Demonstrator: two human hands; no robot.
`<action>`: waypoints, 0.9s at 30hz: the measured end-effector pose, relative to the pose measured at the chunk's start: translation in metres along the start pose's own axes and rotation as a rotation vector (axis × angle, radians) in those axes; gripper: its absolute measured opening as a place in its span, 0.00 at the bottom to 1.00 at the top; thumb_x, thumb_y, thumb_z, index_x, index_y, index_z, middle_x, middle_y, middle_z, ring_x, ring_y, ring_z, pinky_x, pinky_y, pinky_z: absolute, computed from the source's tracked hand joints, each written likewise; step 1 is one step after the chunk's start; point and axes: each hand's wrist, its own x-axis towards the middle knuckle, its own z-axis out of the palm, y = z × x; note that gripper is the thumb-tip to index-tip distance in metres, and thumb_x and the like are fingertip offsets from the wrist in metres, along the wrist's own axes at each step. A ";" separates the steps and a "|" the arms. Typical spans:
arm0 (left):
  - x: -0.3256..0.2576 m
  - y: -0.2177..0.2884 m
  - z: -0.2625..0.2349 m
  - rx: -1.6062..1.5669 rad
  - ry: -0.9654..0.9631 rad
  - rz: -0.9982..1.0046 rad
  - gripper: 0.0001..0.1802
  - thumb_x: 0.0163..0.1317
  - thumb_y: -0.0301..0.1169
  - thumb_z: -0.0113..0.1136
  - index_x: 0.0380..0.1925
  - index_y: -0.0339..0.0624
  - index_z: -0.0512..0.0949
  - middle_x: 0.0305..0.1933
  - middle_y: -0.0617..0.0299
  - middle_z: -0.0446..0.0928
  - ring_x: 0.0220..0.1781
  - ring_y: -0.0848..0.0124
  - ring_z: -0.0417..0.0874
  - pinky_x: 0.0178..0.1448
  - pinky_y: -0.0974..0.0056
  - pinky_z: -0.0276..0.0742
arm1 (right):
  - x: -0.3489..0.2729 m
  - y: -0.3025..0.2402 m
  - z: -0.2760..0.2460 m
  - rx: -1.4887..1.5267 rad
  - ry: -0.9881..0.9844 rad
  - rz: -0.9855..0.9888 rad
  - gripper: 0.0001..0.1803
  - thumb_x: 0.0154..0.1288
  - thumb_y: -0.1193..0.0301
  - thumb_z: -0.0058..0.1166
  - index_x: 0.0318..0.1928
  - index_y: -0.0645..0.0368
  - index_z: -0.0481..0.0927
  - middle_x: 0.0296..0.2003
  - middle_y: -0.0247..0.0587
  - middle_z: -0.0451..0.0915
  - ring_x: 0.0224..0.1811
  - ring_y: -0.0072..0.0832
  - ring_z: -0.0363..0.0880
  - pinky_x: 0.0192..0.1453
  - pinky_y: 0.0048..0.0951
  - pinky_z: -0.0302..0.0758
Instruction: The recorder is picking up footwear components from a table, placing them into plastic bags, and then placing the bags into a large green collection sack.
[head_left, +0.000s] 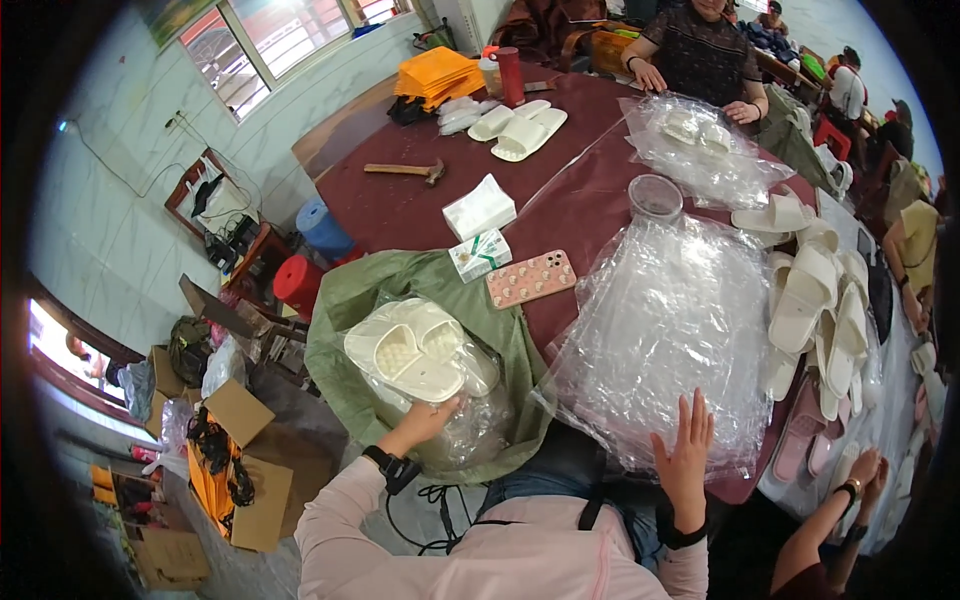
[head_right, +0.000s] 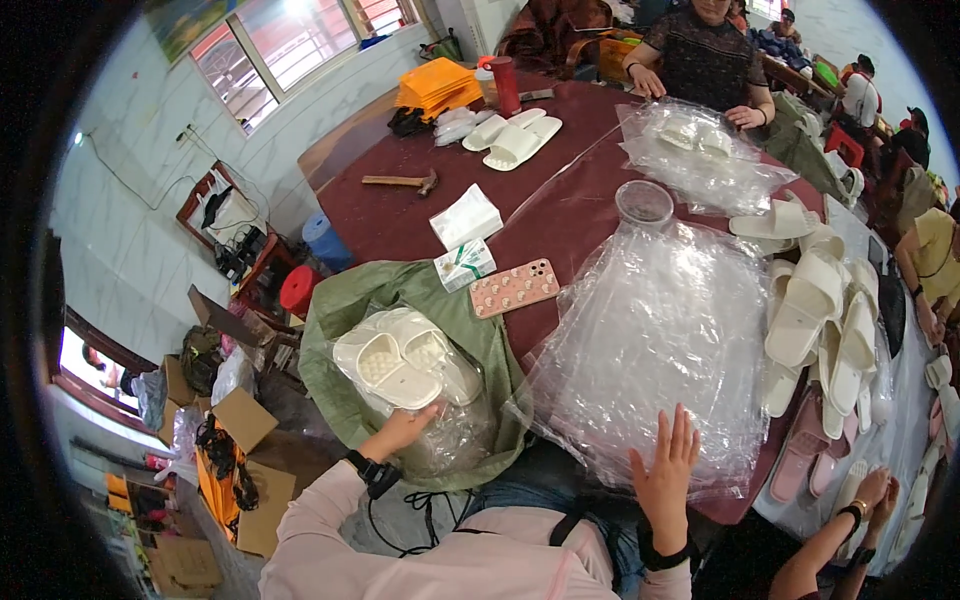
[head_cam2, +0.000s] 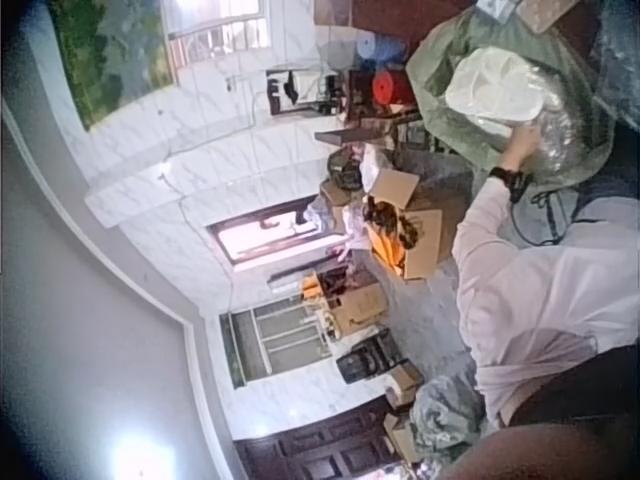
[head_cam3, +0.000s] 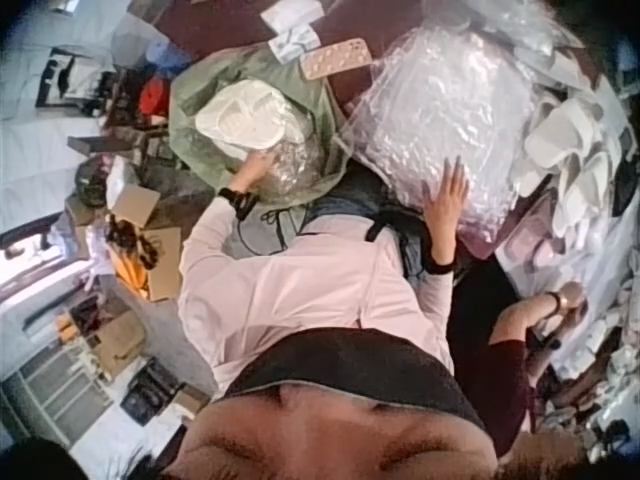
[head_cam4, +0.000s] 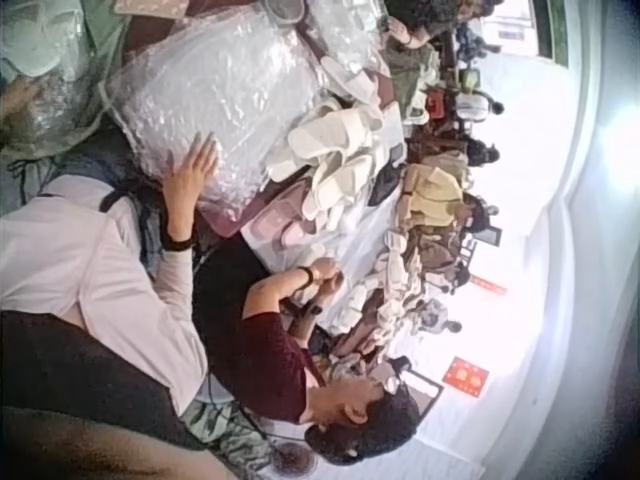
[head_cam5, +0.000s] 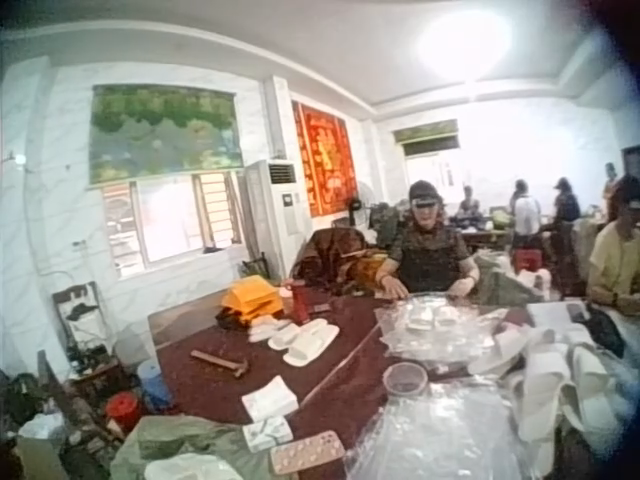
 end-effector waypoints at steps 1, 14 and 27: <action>-0.001 0.004 0.002 -0.136 -0.062 -0.089 0.19 0.71 0.39 0.45 0.53 0.40 0.75 0.45 0.59 0.79 0.48 0.71 0.77 0.54 0.64 0.71 | 0.000 0.000 0.000 0.002 -0.002 -0.005 0.39 0.58 0.67 0.57 0.68 0.59 0.55 0.70 0.53 0.50 0.72 0.49 0.47 0.73 0.52 0.43; 0.013 0.034 0.024 -0.991 -0.173 -0.714 0.19 0.71 0.44 0.45 0.51 0.43 0.69 0.41 0.56 0.75 0.38 0.63 0.79 0.42 0.57 0.79 | -0.002 0.002 0.001 0.000 -0.017 0.016 0.41 0.56 0.67 0.59 0.68 0.58 0.55 0.70 0.52 0.51 0.72 0.50 0.48 0.72 0.54 0.43; -0.002 0.067 0.034 -0.885 -0.121 -1.032 0.25 0.69 0.51 0.44 0.55 0.44 0.67 0.49 0.57 0.73 0.46 0.60 0.76 0.47 0.54 0.75 | -0.003 -0.007 -0.002 -0.057 -0.081 0.001 0.44 0.50 0.63 0.64 0.66 0.56 0.58 0.70 0.50 0.51 0.73 0.47 0.46 0.73 0.55 0.38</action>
